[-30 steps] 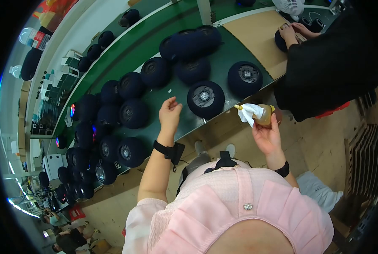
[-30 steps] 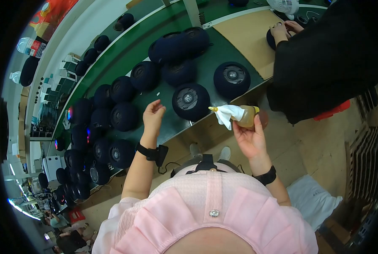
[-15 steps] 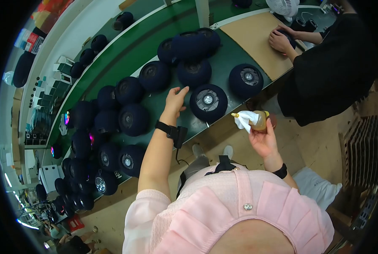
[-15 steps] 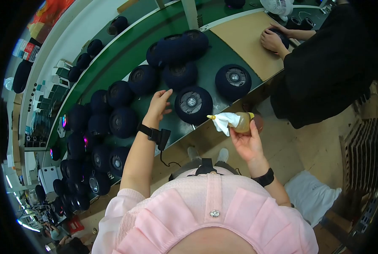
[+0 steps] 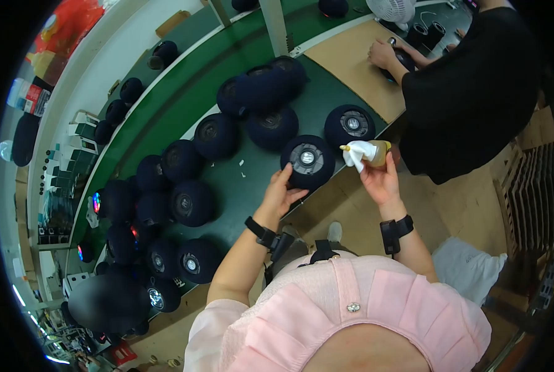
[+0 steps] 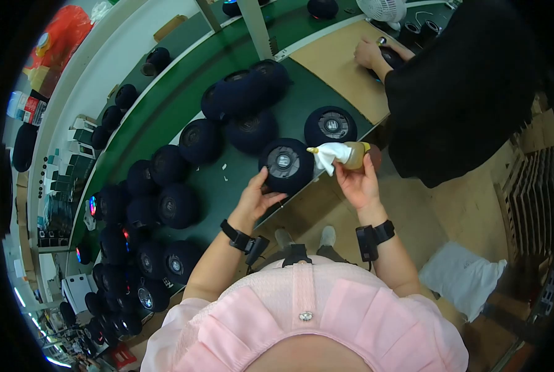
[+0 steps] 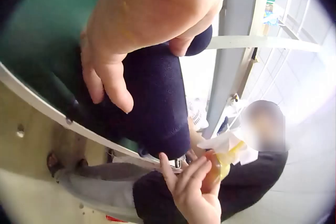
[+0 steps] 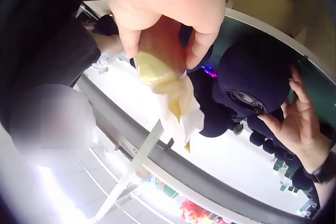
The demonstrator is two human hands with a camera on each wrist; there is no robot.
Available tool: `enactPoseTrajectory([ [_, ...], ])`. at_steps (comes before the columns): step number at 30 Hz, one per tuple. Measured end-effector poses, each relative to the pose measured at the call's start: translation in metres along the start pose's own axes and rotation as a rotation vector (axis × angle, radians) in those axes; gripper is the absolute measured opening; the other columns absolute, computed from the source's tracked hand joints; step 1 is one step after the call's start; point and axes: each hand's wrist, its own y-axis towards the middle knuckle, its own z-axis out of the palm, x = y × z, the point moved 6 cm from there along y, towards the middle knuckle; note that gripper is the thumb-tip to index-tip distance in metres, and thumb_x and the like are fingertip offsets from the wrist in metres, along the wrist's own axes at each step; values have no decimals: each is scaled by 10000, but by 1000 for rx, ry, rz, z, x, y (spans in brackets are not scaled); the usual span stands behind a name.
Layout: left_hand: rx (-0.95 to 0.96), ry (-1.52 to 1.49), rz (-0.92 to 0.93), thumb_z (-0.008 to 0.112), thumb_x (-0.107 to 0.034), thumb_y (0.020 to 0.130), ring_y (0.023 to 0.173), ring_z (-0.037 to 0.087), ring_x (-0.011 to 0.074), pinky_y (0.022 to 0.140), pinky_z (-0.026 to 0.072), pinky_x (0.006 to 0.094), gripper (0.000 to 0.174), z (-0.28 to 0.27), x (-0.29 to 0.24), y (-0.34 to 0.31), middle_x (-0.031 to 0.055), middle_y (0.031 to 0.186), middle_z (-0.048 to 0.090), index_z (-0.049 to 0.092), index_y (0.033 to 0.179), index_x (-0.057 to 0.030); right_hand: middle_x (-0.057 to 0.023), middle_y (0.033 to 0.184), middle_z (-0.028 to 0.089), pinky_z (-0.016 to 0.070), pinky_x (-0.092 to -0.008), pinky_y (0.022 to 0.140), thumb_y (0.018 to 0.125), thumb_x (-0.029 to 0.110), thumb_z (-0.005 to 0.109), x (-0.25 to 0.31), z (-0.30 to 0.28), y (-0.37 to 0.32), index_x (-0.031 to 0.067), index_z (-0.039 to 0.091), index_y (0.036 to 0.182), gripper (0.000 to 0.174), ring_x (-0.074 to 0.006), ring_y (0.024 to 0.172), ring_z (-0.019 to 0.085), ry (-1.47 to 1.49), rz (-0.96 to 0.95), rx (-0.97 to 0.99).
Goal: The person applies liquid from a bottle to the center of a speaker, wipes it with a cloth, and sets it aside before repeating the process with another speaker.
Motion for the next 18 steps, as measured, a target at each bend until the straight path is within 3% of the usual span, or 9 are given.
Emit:
enactPoseTrajectory([
  [9, 68, -144, 30, 600, -351, 846, 1089, 486, 389, 884, 458, 470, 607, 52, 6, 52, 191, 1204, 441, 308, 1267, -24, -152, 1218, 461, 464, -395, 929, 858, 325, 590, 21, 12, 70, 20, 432, 1217, 497, -304, 1119, 471, -16, -7, 54],
  [11, 67, -217, 68, 560, -355, 868, 1044, 493, 356, 896, 468, 434, 526, 60, -3, 59, 210, 1230, 396, 384, 1241, -27, -150, 1213, 466, 462, -397, 929, 857, 319, 593, 26, 12, 76, 21, 435, 1215, 492, -305, 1119, 470, -3, -25, 42],
  [12, -9, -163, 23, 590, -291, 851, 940, 546, 299, 820, 499, 387, 454, 58, -9, 59, 159, 1132, 491, 446, 1182, -16, -149, 1209, 470, 459, -399, 930, 854, 316, 597, 30, 9, 76, 23, 438, 1213, 490, -305, 1117, 469, 24, -45, 1],
  [13, -12, -161, 25, 590, -291, 851, 940, 546, 299, 820, 499, 387, 454, 59, -16, 54, 159, 1132, 491, 446, 1182, -16, -148, 1206, 473, 456, -401, 931, 852, 312, 601, 33, 6, 73, 24, 441, 1211, 487, -305, 1116, 469, 51, -65, -42],
  [15, -251, 491, 298, 644, -237, 806, 820, 584, 229, 725, 493, 316, 393, 57, -61, 28, 91, 981, 572, 513, 1093, -2, -139, 1209, 473, 463, -397, 919, 856, 341, 586, 38, 7, 57, 34, 438, 1222, 499, -288, 1116, 472, 64, -32, 35],
  [17, -372, 844, 997, 676, -172, 766, 728, 590, 182, 671, 470, 278, 336, 36, -122, 24, 50, 890, 602, 557, 1019, 13, -131, 1212, 473, 481, -379, 895, 858, 361, 577, 40, 2, 37, 43, 436, 1231, 510, -278, 1113, 477, 19, -55, -11],
  [18, -513, 873, 1114, 679, -223, 759, 733, 589, 182, 674, 466, 277, 391, 39, -156, 8, 82, 916, 606, 556, 1041, 18, -124, 1216, 472, 496, -359, 872, 852, 380, 578, 39, 2, 26, 47, 436, 1234, 526, -267, 1105, 487, -5, -64, -49],
])
